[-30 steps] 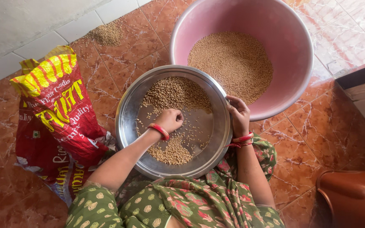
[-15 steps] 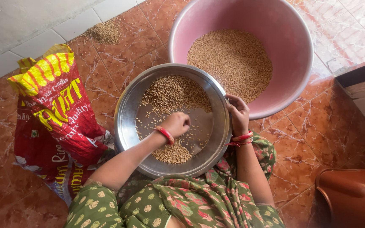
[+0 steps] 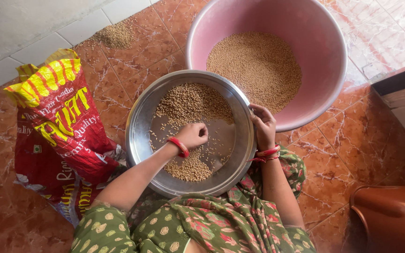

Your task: The person sits on the floor and sifts grains in a metal tray, picking out unwanted pieces by hand. The grains are spread across the tray and handled repeatedly to separate impurities.

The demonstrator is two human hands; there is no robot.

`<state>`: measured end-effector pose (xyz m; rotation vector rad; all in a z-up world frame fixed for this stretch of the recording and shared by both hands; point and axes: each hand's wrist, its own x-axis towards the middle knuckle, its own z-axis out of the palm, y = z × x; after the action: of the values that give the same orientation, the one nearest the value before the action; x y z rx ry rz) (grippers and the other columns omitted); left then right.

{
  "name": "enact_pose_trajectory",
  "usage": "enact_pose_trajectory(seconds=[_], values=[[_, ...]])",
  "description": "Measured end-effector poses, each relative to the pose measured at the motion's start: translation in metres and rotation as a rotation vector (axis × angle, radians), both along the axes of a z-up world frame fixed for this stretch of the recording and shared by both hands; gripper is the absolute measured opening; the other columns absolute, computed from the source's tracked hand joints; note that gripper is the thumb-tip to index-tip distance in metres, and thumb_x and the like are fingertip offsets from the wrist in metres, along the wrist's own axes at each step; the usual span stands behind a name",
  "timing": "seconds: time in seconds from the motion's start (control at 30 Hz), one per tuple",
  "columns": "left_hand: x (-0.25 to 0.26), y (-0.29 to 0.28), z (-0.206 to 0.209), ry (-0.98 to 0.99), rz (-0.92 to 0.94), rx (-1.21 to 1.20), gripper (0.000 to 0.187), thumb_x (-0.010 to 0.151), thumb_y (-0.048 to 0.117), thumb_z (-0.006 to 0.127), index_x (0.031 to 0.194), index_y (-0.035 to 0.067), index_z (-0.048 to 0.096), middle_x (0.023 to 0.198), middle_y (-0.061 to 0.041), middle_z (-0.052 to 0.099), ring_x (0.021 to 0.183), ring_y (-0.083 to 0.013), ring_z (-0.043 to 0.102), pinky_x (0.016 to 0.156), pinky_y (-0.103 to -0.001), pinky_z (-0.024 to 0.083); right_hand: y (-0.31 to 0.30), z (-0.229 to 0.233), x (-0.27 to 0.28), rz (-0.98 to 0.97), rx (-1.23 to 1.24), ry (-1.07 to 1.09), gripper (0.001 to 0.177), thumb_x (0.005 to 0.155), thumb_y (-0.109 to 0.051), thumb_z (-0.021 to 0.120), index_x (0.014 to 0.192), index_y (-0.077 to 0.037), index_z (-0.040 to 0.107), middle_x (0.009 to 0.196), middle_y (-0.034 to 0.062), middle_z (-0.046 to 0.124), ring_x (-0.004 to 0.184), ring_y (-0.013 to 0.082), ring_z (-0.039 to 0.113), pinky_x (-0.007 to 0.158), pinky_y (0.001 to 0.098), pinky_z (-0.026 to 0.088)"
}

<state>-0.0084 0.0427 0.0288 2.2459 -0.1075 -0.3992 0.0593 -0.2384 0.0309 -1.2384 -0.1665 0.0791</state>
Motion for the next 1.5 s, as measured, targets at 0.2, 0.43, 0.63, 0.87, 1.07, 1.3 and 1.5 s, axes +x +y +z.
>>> enact_pose_trajectory(seconds=[0.2, 0.43, 0.63, 0.87, 1.07, 1.3, 1.5], values=[[-0.029, -0.014, 0.017, -0.107, -0.078, 0.236, 0.015, 0.087, 0.020, 0.070, 0.090, 0.005, 0.073, 0.095, -0.017, 0.076, 0.092, -0.0343, 0.073, 0.086, -0.045, 0.057, 0.000, 0.002, 0.002, 0.010, -0.004, -0.025, 0.033, 0.095, -0.001, 0.063, 0.128, 0.006, 0.063, 0.118, 0.0117, 0.071, 0.107, 0.0147, 0.067, 0.097, 0.0273, 0.054], [-0.022, -0.034, -0.012, -0.267, -0.109, 0.385, 0.009, 0.091, 0.011, 0.067, 0.091, 0.003, 0.072, 0.096, -0.022, 0.073, 0.094, -0.0391, 0.072, 0.088, -0.047, 0.058, 0.002, 0.005, 0.000, 0.005, 0.005, -0.017, 0.033, 0.096, 0.001, 0.062, 0.128, 0.007, 0.064, 0.118, 0.0123, 0.071, 0.106, 0.0152, 0.067, 0.097, 0.0279, 0.054], [0.001, -0.023, -0.009, -0.122, -0.106, 0.248, 0.014, 0.083, 0.016, 0.070, 0.089, 0.004, 0.074, 0.093, -0.018, 0.075, 0.088, -0.0331, 0.074, 0.085, -0.043, 0.059, 0.001, 0.004, 0.001, -0.001, 0.001, -0.018, 0.032, 0.096, 0.001, 0.061, 0.128, 0.006, 0.064, 0.118, 0.0117, 0.071, 0.106, 0.0148, 0.067, 0.096, 0.0276, 0.054], [-0.004, 0.004, 0.006, -0.037, -0.020, 0.156, 0.014, 0.085, 0.019, 0.072, 0.092, 0.008, 0.076, 0.094, -0.012, 0.077, 0.086, -0.0265, 0.076, 0.085, -0.038, 0.059, 0.000, 0.003, 0.001, -0.002, -0.006, -0.003, 0.033, 0.096, 0.001, 0.061, 0.128, 0.006, 0.064, 0.117, 0.0108, 0.070, 0.106, 0.0140, 0.067, 0.096, 0.0270, 0.054], [-0.019, -0.016, 0.002, -0.248, -0.104, 0.179, 0.010, 0.085, 0.016, 0.072, 0.087, 0.006, 0.073, 0.092, -0.014, 0.073, 0.091, -0.0333, 0.070, 0.086, -0.045, 0.056, 0.001, 0.002, 0.000, -0.008, -0.009, -0.013, 0.032, 0.096, 0.002, 0.061, 0.128, 0.007, 0.065, 0.117, 0.0111, 0.070, 0.105, 0.0143, 0.066, 0.096, 0.0272, 0.054], [-0.018, -0.029, -0.009, -0.373, -0.163, 0.259, 0.016, 0.082, 0.016, 0.074, 0.087, 0.002, 0.068, 0.091, -0.018, 0.069, 0.089, -0.0375, 0.068, 0.085, -0.048, 0.056, 0.002, 0.008, -0.001, 0.014, 0.019, 0.010, 0.032, 0.096, 0.002, 0.060, 0.128, 0.006, 0.064, 0.117, 0.0122, 0.071, 0.104, 0.0147, 0.067, 0.095, 0.0274, 0.055], [0.020, 0.013, -0.014, 0.207, 0.154, -0.576, 0.008, 0.086, 0.011, 0.069, 0.090, 0.005, 0.071, 0.084, -0.006, 0.072, 0.077, -0.0187, 0.067, 0.072, -0.035, 0.056, 0.003, 0.010, -0.003, -0.008, -0.014, -0.002, 0.033, 0.096, 0.002, 0.060, 0.128, 0.007, 0.064, 0.118, 0.0114, 0.070, 0.104, 0.0140, 0.066, 0.094, 0.0267, 0.054]])
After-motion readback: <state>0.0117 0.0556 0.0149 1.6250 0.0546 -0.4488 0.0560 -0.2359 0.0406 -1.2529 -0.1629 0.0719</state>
